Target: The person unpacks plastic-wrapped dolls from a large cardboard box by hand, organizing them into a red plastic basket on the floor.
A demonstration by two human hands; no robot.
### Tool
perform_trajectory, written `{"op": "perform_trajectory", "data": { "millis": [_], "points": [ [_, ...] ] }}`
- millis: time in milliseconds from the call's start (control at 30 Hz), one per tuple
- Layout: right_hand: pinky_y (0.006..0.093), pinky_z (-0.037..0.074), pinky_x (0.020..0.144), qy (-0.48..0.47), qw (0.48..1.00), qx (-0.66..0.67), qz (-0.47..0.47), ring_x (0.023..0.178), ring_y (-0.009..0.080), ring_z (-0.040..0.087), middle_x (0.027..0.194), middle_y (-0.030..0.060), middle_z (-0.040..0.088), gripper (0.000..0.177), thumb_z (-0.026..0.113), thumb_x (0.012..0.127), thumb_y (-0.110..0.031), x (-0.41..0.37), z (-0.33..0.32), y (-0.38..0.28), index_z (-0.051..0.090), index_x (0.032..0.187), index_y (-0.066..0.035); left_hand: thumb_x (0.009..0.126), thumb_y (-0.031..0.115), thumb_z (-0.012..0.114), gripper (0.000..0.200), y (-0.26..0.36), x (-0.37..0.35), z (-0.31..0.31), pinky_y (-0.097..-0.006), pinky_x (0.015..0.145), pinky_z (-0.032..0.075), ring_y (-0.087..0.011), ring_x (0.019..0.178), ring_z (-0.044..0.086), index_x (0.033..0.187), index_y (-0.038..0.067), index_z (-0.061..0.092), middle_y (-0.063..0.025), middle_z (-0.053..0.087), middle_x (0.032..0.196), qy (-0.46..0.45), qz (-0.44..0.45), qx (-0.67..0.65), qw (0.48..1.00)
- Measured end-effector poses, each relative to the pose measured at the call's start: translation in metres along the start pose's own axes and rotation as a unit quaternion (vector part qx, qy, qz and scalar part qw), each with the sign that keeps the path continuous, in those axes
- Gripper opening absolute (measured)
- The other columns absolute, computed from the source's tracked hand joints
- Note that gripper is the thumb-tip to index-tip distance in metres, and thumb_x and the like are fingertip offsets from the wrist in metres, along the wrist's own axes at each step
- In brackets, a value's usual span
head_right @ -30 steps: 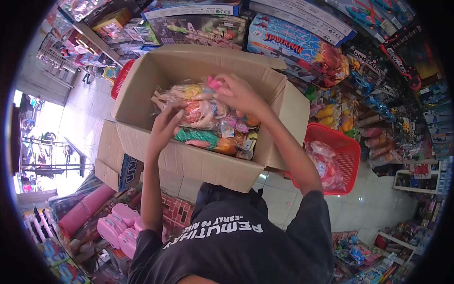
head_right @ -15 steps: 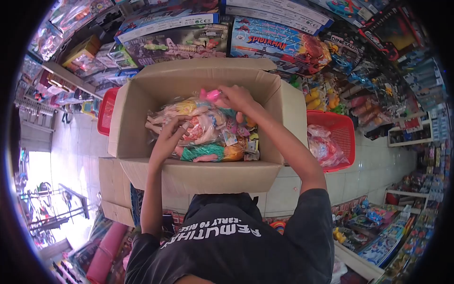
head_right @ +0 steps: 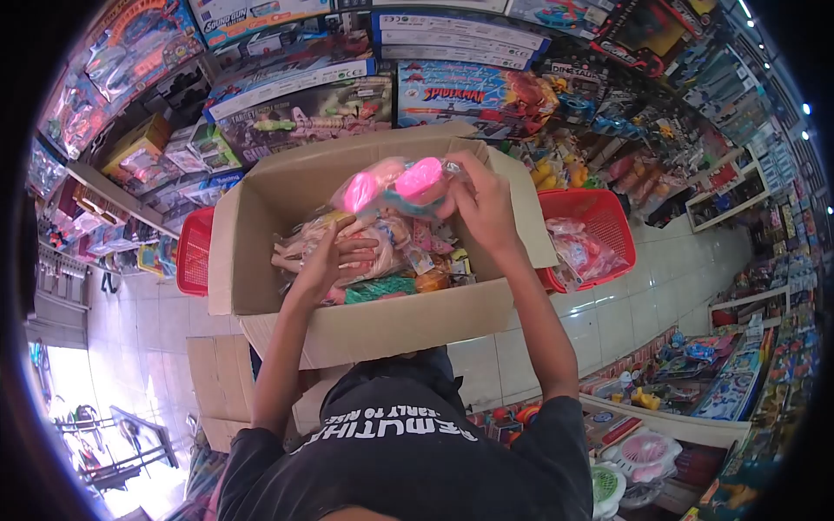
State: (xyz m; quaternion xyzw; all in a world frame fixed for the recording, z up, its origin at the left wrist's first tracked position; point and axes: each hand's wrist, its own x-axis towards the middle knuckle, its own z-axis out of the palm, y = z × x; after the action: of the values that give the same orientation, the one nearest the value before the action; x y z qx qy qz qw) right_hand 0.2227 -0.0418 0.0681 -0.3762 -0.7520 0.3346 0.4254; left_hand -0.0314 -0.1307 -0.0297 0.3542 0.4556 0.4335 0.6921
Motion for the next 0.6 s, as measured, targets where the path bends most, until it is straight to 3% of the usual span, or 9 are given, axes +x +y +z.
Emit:
{"op": "perform_trajectory", "data": {
  "millis": [33,100,167,233,267,300,433,533,600],
  "points": [
    [0.0287,0.05,0.08,0.004,1.0,-0.003,-0.004,0.094,0.0153,0.064,0.104,0.0138,0.066,0.022,0.051,0.086,0.008,-0.004,0.001,-0.015,0.055,0.107,0.002,0.095,0.063,0.024,0.072,0.001,0.001,0.0,-0.0394,0.092,0.047,-0.0254,0.111,0.057,0.145,0.011,0.029,-0.0154,0.056,0.124,-0.004,0.005,0.002,1.0],
    [0.0266,0.047,0.089,0.017,0.998,0.026,-0.045,0.106,0.0175,0.061,0.113,0.0139,0.063,0.026,0.048,0.085,0.013,-0.013,0.007,-0.043,0.055,0.108,0.003,0.091,0.069,0.029,0.082,0.006,0.001,0.0,-0.0441,0.099,0.045,-0.0309,0.117,0.054,0.145,0.008,0.028,-0.0205,0.048,0.134,-0.049,-0.065,-0.197,0.977],
    [0.0325,0.046,0.094,0.005,0.996,0.062,-0.07,0.111,0.0251,0.06,0.11,0.017,0.064,0.022,0.052,0.086,0.008,-0.018,0.014,-0.055,0.053,0.107,0.002,0.087,0.074,0.03,0.09,0.013,-0.001,0.0,-0.0503,0.106,0.037,-0.0349,0.127,0.045,0.146,0.007,0.026,-0.021,0.039,0.142,-0.116,-0.04,-0.214,0.969],
    [0.0353,0.052,0.084,0.011,0.963,0.157,-0.219,0.103,0.0269,0.064,0.1,0.0159,0.068,0.019,0.059,0.085,0.002,-0.02,0.027,-0.057,0.055,0.104,-0.001,0.087,0.074,0.031,0.091,0.012,0.004,0.002,-0.0515,0.108,0.033,-0.0346,0.13,0.041,0.146,0.005,0.025,-0.0198,0.037,0.144,-0.135,0.028,-0.369,0.919],
    [0.045,0.045,0.096,-0.024,0.944,0.241,-0.224,0.114,0.0358,0.057,0.106,0.0191,0.066,0.02,0.065,0.084,-0.002,-0.023,0.032,-0.06,0.055,0.101,-0.003,0.089,0.069,0.034,0.086,0.01,0.003,0.007,-0.0506,0.11,0.031,-0.034,0.132,0.039,0.145,0.005,0.026,-0.0186,0.038,0.144,-0.122,0.058,-0.427,0.894],
    [0.045,0.045,0.096,-0.03,0.942,0.244,-0.228,0.114,0.0358,0.057,0.106,0.0191,0.066,0.02,0.065,0.084,-0.002,-0.025,0.037,-0.059,0.055,0.101,-0.003,0.089,0.069,0.034,0.086,0.008,0.002,0.009,-0.0506,0.11,0.031,-0.034,0.132,0.039,0.145,0.005,0.026,-0.0186,0.038,0.144,-0.119,0.065,-0.427,0.894],
    [0.0495,0.037,0.104,-0.073,0.907,0.36,-0.204,0.121,0.0378,0.051,0.114,0.022,0.062,0.02,0.067,0.084,-0.009,-0.026,0.044,-0.034,0.056,0.1,-0.005,0.091,0.056,0.047,0.072,0.001,-0.004,0.007,-0.0476,0.107,0.037,-0.0313,0.126,0.046,0.141,0.005,0.033,-0.0167,0.044,0.139,0.009,0.164,-0.427,0.889],
    [0.0441,0.038,0.104,-0.074,0.927,0.347,-0.122,0.122,0.0329,0.051,0.132,0.0222,0.05,0.016,0.068,0.083,-0.009,-0.017,0.043,-0.014,0.059,0.096,-0.005,0.092,0.04,0.055,0.057,0.009,-0.017,0.002,-0.0443,0.102,0.042,-0.0276,0.118,0.052,0.134,0.005,0.043,-0.0134,0.054,0.129,0.084,0.229,-0.473,0.847],
    [0.0413,0.039,0.103,-0.115,0.925,0.354,-0.074,0.12,0.03,0.052,0.131,0.0211,0.051,0.017,0.068,0.083,-0.008,-0.019,0.041,-0.002,0.059,0.097,-0.005,0.092,0.039,0.056,0.055,0.013,-0.026,-0.004,-0.0444,0.102,0.042,-0.0274,0.118,0.052,0.133,0.005,0.044,-0.013,0.054,0.128,0.088,0.243,-0.476,0.841]
  ]
}}
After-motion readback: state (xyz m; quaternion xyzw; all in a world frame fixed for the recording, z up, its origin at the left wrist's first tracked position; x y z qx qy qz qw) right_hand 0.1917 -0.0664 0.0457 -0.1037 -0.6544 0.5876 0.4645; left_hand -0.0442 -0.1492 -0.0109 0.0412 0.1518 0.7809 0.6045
